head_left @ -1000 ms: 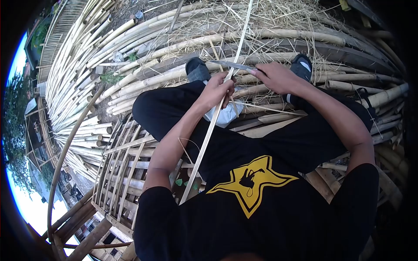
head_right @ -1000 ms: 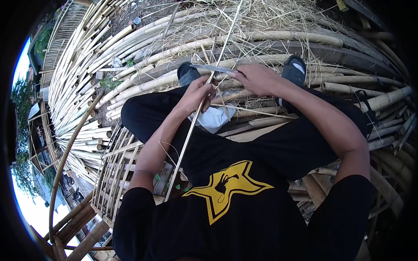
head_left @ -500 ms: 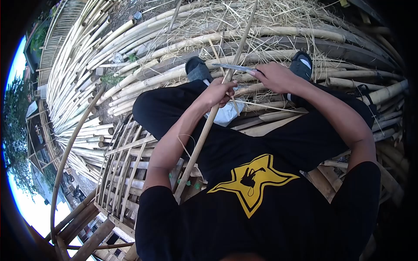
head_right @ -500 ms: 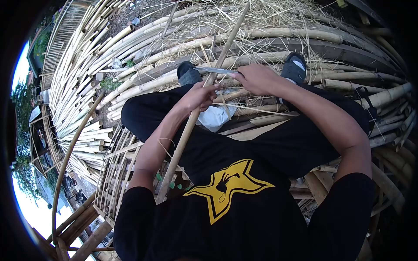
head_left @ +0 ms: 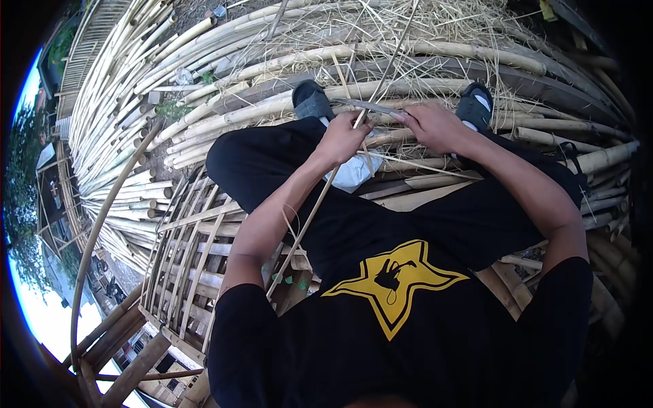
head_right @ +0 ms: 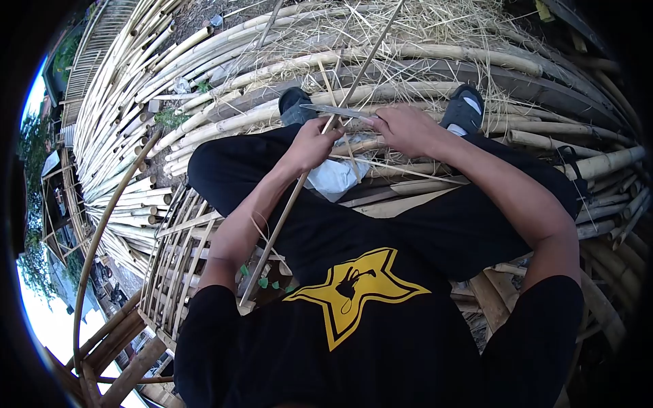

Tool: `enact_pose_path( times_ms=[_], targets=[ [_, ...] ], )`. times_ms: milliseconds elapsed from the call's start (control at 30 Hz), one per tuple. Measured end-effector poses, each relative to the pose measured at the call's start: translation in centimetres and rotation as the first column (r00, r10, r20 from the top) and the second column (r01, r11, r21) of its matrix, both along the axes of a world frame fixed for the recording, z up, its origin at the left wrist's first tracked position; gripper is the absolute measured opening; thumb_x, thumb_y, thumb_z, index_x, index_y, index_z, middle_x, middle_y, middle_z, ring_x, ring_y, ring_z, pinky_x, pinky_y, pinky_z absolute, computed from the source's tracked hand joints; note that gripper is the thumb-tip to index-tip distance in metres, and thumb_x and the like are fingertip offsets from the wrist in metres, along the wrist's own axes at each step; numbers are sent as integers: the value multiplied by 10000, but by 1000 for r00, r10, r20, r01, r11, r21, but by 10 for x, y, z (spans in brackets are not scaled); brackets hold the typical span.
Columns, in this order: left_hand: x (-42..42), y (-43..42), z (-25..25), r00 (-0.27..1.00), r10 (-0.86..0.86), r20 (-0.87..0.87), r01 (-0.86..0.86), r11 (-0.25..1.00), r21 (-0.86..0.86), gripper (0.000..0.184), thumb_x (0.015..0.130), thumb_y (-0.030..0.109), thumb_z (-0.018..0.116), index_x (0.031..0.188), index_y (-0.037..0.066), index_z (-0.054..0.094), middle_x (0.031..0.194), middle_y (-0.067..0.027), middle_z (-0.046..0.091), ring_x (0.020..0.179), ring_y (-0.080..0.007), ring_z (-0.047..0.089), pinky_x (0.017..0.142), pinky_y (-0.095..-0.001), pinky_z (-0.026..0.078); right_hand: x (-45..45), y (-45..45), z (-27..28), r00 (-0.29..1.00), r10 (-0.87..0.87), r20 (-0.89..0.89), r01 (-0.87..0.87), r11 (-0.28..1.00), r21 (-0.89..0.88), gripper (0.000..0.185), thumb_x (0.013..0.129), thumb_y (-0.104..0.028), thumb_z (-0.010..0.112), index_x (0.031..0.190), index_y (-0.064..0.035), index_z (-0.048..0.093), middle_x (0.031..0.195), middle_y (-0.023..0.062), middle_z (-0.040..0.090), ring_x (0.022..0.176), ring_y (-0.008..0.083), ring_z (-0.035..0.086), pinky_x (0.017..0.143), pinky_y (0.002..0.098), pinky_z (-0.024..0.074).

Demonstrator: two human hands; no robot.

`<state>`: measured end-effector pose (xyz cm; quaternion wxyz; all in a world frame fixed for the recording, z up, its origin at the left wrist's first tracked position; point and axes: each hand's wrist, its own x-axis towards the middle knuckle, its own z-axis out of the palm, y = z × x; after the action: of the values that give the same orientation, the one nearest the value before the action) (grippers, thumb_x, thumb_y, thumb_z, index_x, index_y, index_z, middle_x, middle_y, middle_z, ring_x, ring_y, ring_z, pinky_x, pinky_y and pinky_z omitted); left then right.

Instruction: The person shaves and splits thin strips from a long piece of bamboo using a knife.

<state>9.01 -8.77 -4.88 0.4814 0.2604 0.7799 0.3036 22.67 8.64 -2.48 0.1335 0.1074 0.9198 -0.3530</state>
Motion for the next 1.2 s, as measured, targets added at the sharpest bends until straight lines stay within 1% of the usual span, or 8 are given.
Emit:
enact_pose_path(
  times_ms=[233, 333, 433, 500, 600, 667, 767, 1200],
  targets=[
    [4, -11, -3, 978, -91, -188, 111, 989, 100, 272, 868, 204, 543, 955, -48, 602, 760, -187, 611, 692, -252, 579, 696, -367, 447, 4, 27, -33, 992, -93, 87, 86, 992, 89, 434, 967, -361, 377, 834, 4, 568, 767, 234, 584, 798, 426, 558, 735, 505, 422],
    [7, -21, 11, 988, -142, -55, 145, 989, 41, 237, 866, 187, 552, 922, -38, 600, 701, -128, 588, 636, -203, 543, 646, -341, 440, 14, 88, -56, 965, -240, 109, 209, 949, 237, 479, 971, -384, 361, 831, 21, 576, 714, 238, 580, 738, 430, 567, 703, 499, 427],
    [12, -23, 24, 940, 7, 341, -14, 1000, 17, 130, 928, 163, 512, 941, 40, 550, 513, 79, 360, 393, -17, 294, 364, -218, 205, 24, 139, -89, 915, -394, 92, 349, 884, 310, 503, 973, -400, 348, 835, 28, 574, 727, 248, 575, 759, 425, 570, 705, 491, 424],
    [9, -17, 18, 947, 19, 320, -39, 998, 55, 145, 930, 179, 520, 936, 37, 547, 513, 75, 364, 394, -21, 300, 366, -219, 211, 18, 143, -78, 891, -454, 14, 433, 858, 275, 576, 968, -464, 325, 832, 21, 605, 779, 254, 610, 784, 430, 586, 720, 488, 446],
    [6, -6, 14, 967, 8, 254, -33, 995, 95, 191, 941, 234, 530, 915, 44, 539, 514, 73, 372, 391, -25, 304, 365, -220, 216, -6, 104, -54, 943, -332, -24, 333, 934, 126, 590, 965, -480, 330, 830, 32, 591, 739, 236, 596, 728, 418, 569, 689, 475, 433],
    [4, -1, 20, 989, -30, 148, 23, 999, 46, 304, 915, 278, 540, 921, -21, 595, 649, -37, 515, 643, -117, 476, 618, -310, 412, -17, 71, -23, 967, -216, 132, 210, 976, 58, 593, 965, -481, 331, 809, 39, 567, 696, 221, 567, 688, 401, 544, 672, 461, 424],
    [4, -2, 9, 970, 12, 244, -40, 993, 108, 233, 948, 283, 525, 862, 66, 529, 511, 77, 366, 385, -24, 302, 353, -225, 210, -16, 35, -3, 979, -111, 172, 131, 985, -108, 474, 975, -370, 391, 806, 51, 531, 659, 224, 520, 626, 380, 484, 624, 452, 388],
    [4, -4, 1, 979, 85, 184, -96, 994, 51, 226, 937, 252, 537, 873, 36, 554, 521, 62, 394, 411, -33, 344, 372, -223, 264, 5, 5, -5, 999, -20, 36, 23, 996, -87, 462, 987, -338, 354, 794, 40, 540, 758, 236, 544, 804, 421, 501, 781, 481, 386]
  ],
)
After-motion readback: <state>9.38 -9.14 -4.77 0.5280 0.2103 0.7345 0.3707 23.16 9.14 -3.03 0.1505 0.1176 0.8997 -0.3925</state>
